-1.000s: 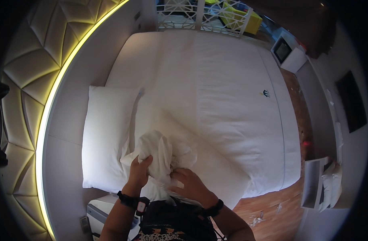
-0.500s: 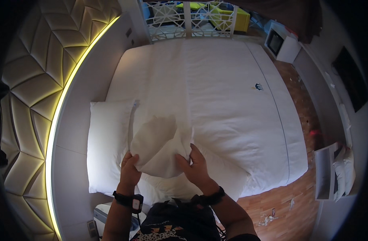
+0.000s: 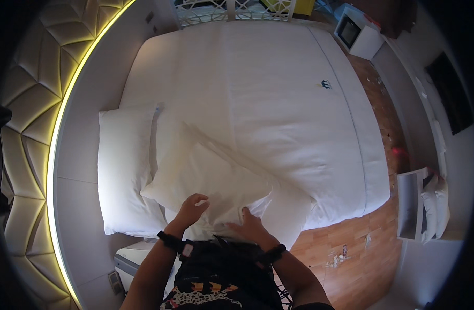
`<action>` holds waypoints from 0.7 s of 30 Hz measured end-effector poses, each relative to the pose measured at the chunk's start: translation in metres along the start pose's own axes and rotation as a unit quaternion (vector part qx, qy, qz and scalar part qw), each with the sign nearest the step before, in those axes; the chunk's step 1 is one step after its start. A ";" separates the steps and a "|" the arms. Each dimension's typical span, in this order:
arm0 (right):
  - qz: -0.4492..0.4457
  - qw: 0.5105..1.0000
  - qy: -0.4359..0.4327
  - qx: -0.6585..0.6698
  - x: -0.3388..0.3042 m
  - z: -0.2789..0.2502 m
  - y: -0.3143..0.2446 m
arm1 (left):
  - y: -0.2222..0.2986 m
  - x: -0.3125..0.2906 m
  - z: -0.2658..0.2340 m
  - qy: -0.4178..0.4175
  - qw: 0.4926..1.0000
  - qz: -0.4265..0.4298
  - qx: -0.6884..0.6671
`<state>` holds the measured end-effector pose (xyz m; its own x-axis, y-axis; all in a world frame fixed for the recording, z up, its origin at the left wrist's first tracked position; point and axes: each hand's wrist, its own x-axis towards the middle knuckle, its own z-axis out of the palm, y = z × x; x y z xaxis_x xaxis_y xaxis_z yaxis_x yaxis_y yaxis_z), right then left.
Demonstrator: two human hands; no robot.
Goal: The person inserts a white pillow into a white pillowcase on a bed. They align the corners, pull the case over the pillow, and smooth the surface to complete the task.
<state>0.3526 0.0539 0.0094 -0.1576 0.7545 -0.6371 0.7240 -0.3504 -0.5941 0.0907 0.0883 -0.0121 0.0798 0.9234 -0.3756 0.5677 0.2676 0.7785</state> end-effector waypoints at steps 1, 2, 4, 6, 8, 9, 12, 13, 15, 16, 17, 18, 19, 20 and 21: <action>-0.009 0.996 0.046 0.079 0.009 0.014 0.021 | -0.009 0.005 0.010 0.006 1.000 0.013 -0.013; -0.008 0.992 0.035 0.119 0.013 0.018 0.033 | -0.011 0.009 0.017 -0.016 0.999 0.002 -0.041; -0.009 0.980 0.012 0.198 0.017 0.020 0.048 | -0.006 0.014 0.029 -0.058 0.994 -0.020 -0.094; -0.084 0.983 0.064 0.153 0.018 0.033 0.050 | 0.014 0.016 0.040 -0.064 0.994 -0.019 -0.083; -0.177 0.980 0.033 0.089 0.013 0.038 0.036 | 0.045 0.011 0.042 -0.039 0.997 -0.005 -0.064; -0.233 0.971 -0.025 0.048 0.007 0.024 0.013 | 0.067 0.006 0.037 -0.009 0.999 0.009 -0.051; -0.309 0.943 -0.124 -0.027 -0.003 0.015 -0.016 | 0.043 0.015 0.037 -0.003 1.000 -0.007 -0.011; -0.318 0.936 -0.145 -0.044 -0.004 0.016 -0.019 | 0.023 0.020 0.034 -0.015 1.000 -0.022 0.003; -0.277 0.954 -0.112 0.005 -0.009 0.014 -0.012 | 0.007 0.019 0.024 0.042 0.998 -0.019 0.029; -0.258 0.961 -0.098 0.029 -0.011 0.012 -0.006 | -0.002 0.017 0.016 0.073 0.996 -0.019 0.042; -0.246 0.966 -0.076 0.031 -0.007 0.013 0.006 | -0.015 0.012 0.008 0.100 0.995 -0.017 0.020; -0.236 0.970 -0.055 0.033 0.004 0.015 0.022 | -0.031 0.006 -0.001 0.129 0.992 -0.016 0.000; -0.226 0.973 -0.035 0.036 0.015 0.018 0.039 | -0.050 0.000 -0.010 0.149 0.987 -0.051 0.014; -0.204 0.977 0.033 0.049 0.026 0.020 0.057 | -0.051 -0.011 -0.017 0.159 0.985 -0.039 0.045; -0.187 0.976 0.095 0.060 0.033 0.020 0.067 | -0.072 -0.020 -0.029 0.109 0.983 -0.119 0.088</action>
<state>0.3824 0.0445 -0.0609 -0.2605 0.9274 -0.2685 0.5533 -0.0845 -0.8287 0.0250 0.0588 -0.0460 -0.2387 0.8823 -0.4057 0.6830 0.4495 0.5757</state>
